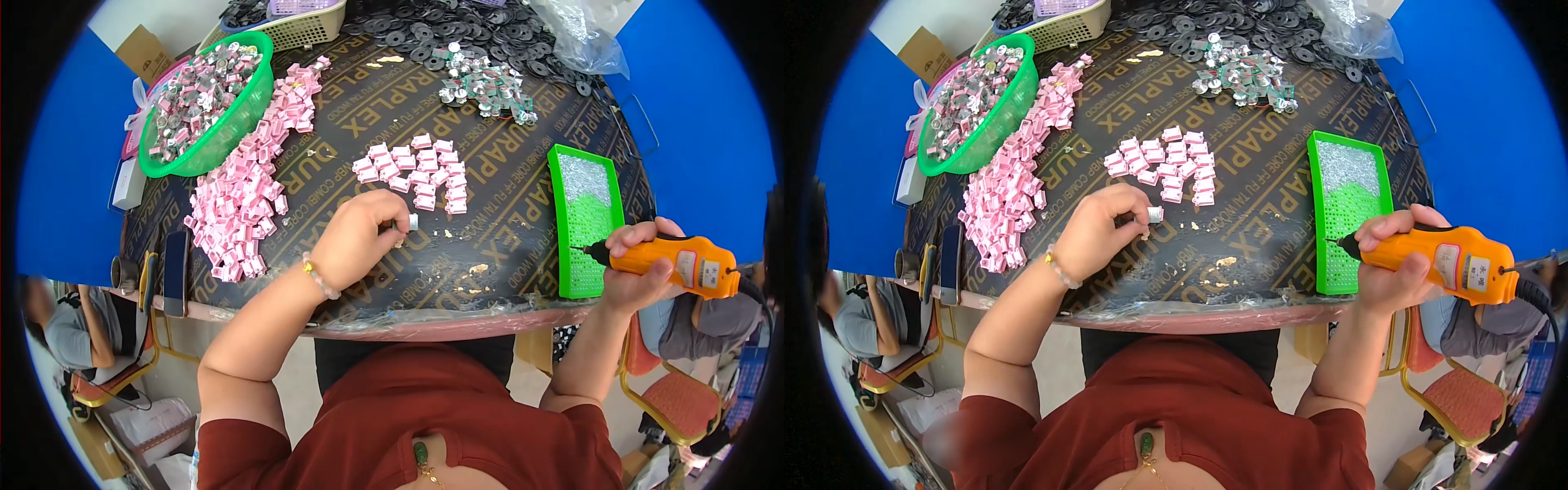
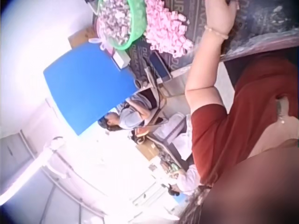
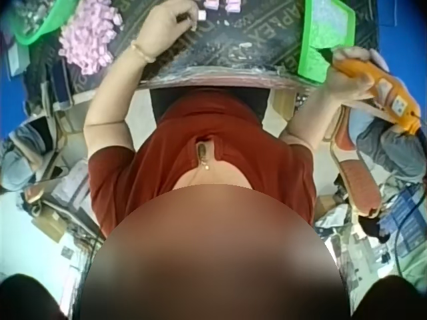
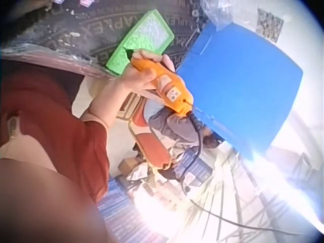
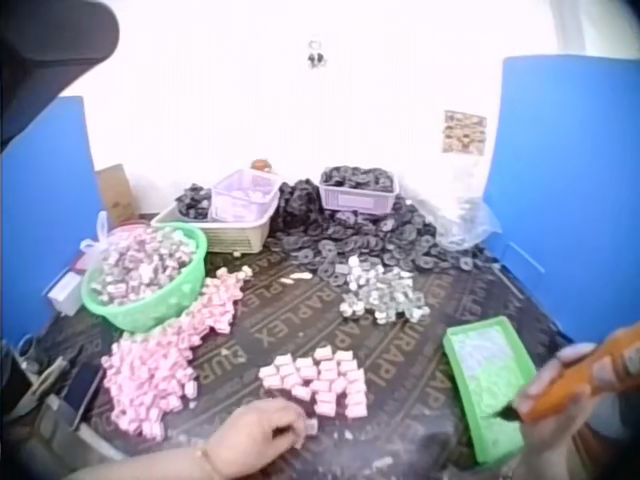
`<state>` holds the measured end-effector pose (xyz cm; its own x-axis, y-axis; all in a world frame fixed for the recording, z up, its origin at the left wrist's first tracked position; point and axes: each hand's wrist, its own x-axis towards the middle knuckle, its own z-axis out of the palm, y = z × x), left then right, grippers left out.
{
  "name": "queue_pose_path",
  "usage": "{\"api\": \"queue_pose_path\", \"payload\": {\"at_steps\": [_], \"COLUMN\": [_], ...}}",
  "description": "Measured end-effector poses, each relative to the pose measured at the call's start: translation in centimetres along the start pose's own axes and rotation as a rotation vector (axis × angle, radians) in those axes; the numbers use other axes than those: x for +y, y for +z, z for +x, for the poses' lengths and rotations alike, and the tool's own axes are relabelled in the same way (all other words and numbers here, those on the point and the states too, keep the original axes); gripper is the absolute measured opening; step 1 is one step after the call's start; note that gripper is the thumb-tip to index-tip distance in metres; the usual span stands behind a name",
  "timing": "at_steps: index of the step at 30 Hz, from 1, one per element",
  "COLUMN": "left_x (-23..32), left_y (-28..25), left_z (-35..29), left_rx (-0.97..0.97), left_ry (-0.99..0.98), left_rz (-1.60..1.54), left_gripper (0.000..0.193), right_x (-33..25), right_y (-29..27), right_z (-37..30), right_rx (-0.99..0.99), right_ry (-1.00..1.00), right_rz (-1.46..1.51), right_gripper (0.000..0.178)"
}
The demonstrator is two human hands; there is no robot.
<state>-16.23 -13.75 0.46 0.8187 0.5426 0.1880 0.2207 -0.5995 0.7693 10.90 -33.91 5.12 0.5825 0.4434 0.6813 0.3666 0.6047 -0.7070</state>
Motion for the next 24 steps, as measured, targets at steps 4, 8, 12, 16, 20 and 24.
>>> {"api": "queue_pose_path", "payload": {"at_steps": [4, 8, 12, 16, 20, 24], "left_x": [-1.1, -1.3, -1.6, -0.3, 0.8, 0.2], "left_y": [-0.2, 0.4, 1.7, 2.0, 2.7, 2.9], "left_z": [0.5, 0.4, 0.2, -0.3, -1.2, -1.1], "left_rx": [0.003, 0.02, 0.14, 0.13, 0.135, 0.153], "left_ry": [0.062, 0.126, 0.234, 0.255, 0.169, 0.173], "left_rz": [0.029, 0.122, 0.283, 0.373, 0.426, 0.416], "left_gripper": [0.014, 0.012, 0.01, 0.014, 0.006, 0.02], "right_x": [0.1, 0.4, 0.4, 0.1, 0.1, 0.8], "right_y": [2.4, 3.9, 5.5, 7.4, 8.7, 10.3], "right_z": [0.0, -0.2, -0.2, -0.1, -0.1, -0.3], "right_rx": [0.021, -0.009, -0.06, -0.114, -0.188, -0.236], "right_ry": [0.049, 0.088, 0.135, 0.145, 0.197, 0.217], "right_rz": [0.012, 0.052, 0.128, 0.186, 0.281, 0.351], "right_gripper": [0.062, 0.063, 0.065, 0.065, 0.064, 0.058]}}
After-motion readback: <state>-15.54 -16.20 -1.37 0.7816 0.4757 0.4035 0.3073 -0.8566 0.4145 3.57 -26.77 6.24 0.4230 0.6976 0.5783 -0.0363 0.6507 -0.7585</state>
